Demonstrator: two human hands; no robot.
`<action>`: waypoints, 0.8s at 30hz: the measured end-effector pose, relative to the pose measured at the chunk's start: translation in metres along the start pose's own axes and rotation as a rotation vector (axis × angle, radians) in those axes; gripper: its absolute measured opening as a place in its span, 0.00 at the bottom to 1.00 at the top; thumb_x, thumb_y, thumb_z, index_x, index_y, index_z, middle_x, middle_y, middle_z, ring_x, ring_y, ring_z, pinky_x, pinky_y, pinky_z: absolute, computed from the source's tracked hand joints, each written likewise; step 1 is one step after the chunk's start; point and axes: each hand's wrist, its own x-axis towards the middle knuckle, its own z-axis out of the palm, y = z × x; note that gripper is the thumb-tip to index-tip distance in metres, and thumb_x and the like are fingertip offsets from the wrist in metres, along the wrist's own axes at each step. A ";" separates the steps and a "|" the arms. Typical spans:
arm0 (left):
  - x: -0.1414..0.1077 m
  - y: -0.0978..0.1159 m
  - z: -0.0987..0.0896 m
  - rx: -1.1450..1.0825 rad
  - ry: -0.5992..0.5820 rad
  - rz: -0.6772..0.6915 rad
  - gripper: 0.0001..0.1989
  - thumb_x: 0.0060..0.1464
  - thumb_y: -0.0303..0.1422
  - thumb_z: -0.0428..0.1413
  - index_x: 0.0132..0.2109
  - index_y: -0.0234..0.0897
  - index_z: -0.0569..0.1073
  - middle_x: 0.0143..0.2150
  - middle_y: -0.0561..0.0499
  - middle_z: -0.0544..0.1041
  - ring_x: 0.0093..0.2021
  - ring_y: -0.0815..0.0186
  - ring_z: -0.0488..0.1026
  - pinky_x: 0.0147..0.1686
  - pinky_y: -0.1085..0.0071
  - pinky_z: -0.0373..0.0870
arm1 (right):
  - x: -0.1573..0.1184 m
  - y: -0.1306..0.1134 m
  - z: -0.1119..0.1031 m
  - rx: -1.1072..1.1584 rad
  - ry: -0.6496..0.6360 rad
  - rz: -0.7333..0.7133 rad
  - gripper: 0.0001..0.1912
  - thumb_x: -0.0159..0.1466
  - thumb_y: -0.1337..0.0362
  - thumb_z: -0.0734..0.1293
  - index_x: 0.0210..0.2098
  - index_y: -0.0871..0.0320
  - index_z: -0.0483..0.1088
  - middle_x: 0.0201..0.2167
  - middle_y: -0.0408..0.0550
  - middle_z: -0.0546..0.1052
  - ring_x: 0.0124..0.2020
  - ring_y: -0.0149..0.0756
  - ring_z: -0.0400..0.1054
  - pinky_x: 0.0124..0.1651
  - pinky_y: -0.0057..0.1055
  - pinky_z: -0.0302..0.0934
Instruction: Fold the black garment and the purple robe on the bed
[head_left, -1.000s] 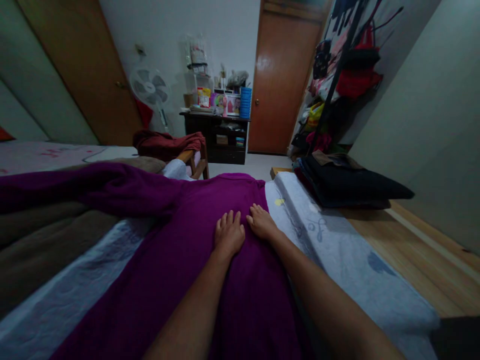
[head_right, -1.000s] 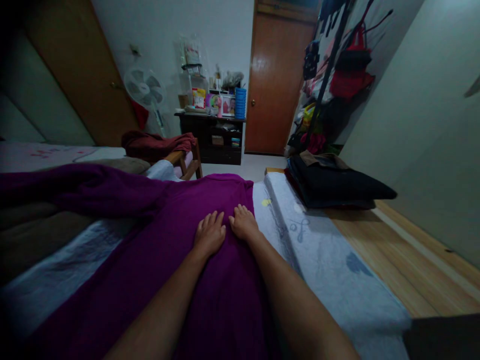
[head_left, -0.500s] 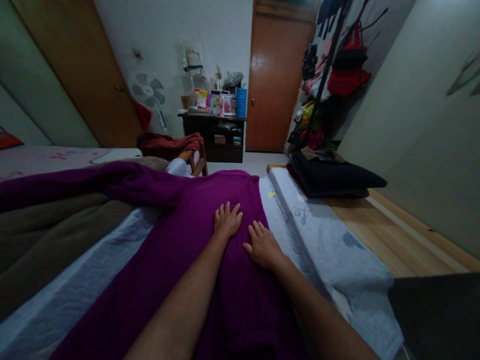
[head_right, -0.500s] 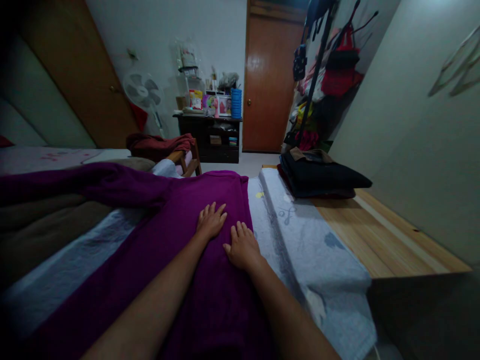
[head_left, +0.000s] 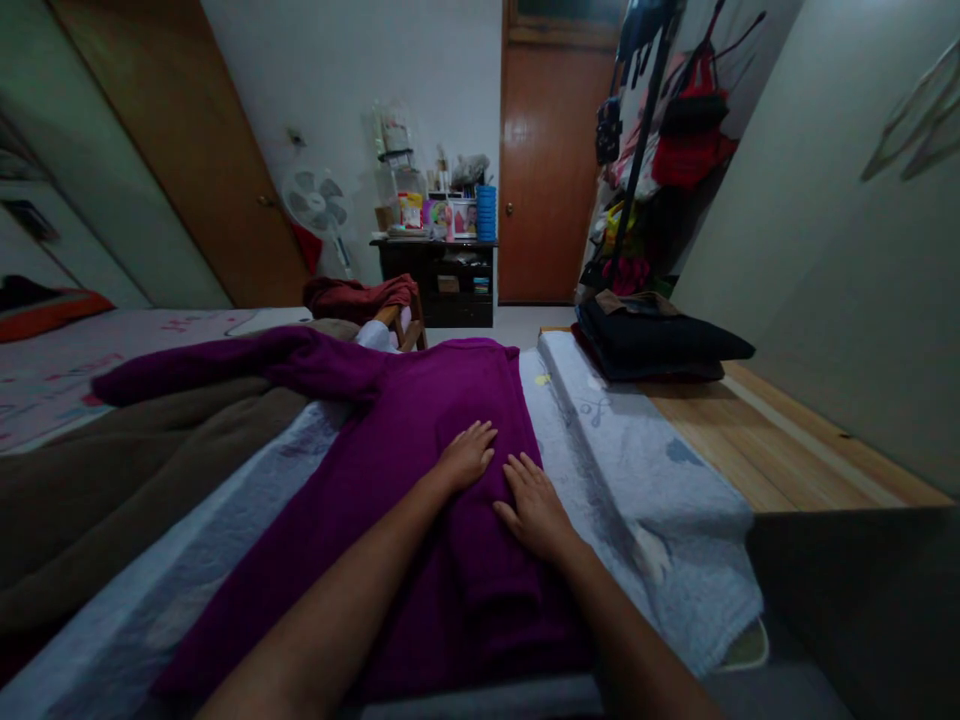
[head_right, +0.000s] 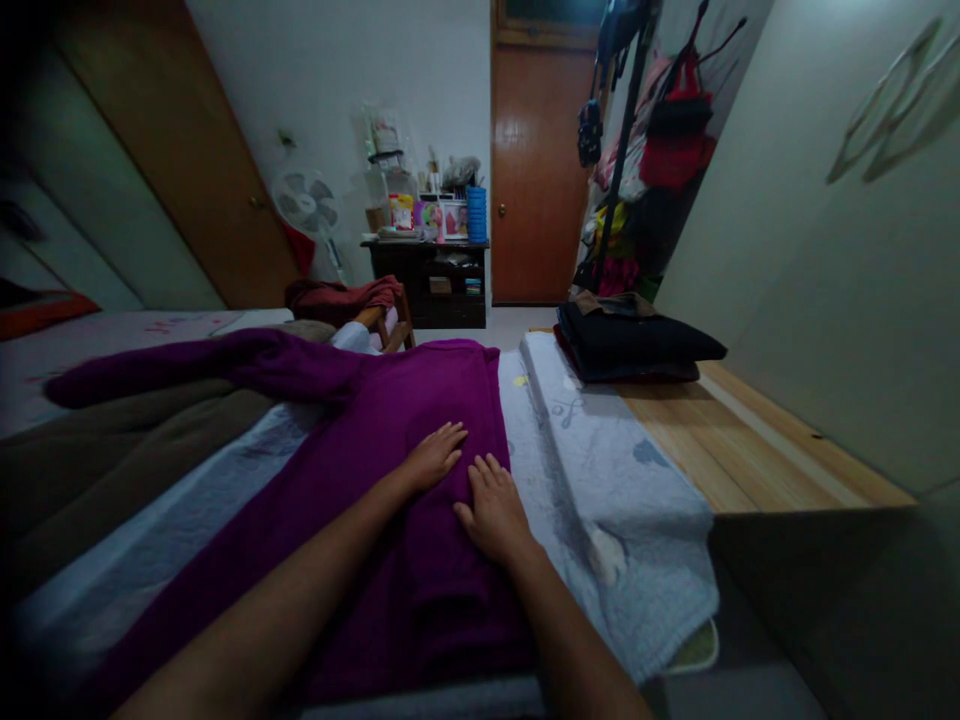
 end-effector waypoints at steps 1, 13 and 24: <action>-0.012 0.003 -0.002 -0.005 -0.023 0.001 0.25 0.63 0.35 0.43 0.65 0.37 0.60 0.69 0.46 0.56 0.69 0.63 0.49 0.65 0.63 0.50 | -0.001 0.002 -0.001 0.012 0.005 -0.011 0.32 0.64 0.55 0.61 0.64 0.63 0.58 0.67 0.55 0.57 0.69 0.46 0.42 0.68 0.45 0.43; -0.119 0.036 0.006 -0.071 -0.056 -0.108 0.28 0.63 0.40 0.43 0.68 0.41 0.54 0.71 0.47 0.52 0.70 0.60 0.47 0.65 0.56 0.49 | -0.012 -0.017 -0.003 0.083 0.042 -0.133 0.28 0.64 0.65 0.59 0.63 0.62 0.59 0.65 0.54 0.60 0.67 0.40 0.49 0.68 0.43 0.42; -0.131 0.027 0.026 -0.315 0.238 -0.090 0.24 0.62 0.33 0.40 0.64 0.39 0.61 0.66 0.47 0.62 0.68 0.64 0.53 0.65 0.57 0.50 | -0.051 -0.006 -0.017 -0.053 -0.060 -0.054 0.28 0.65 0.59 0.61 0.63 0.63 0.60 0.65 0.57 0.61 0.67 0.46 0.49 0.66 0.44 0.44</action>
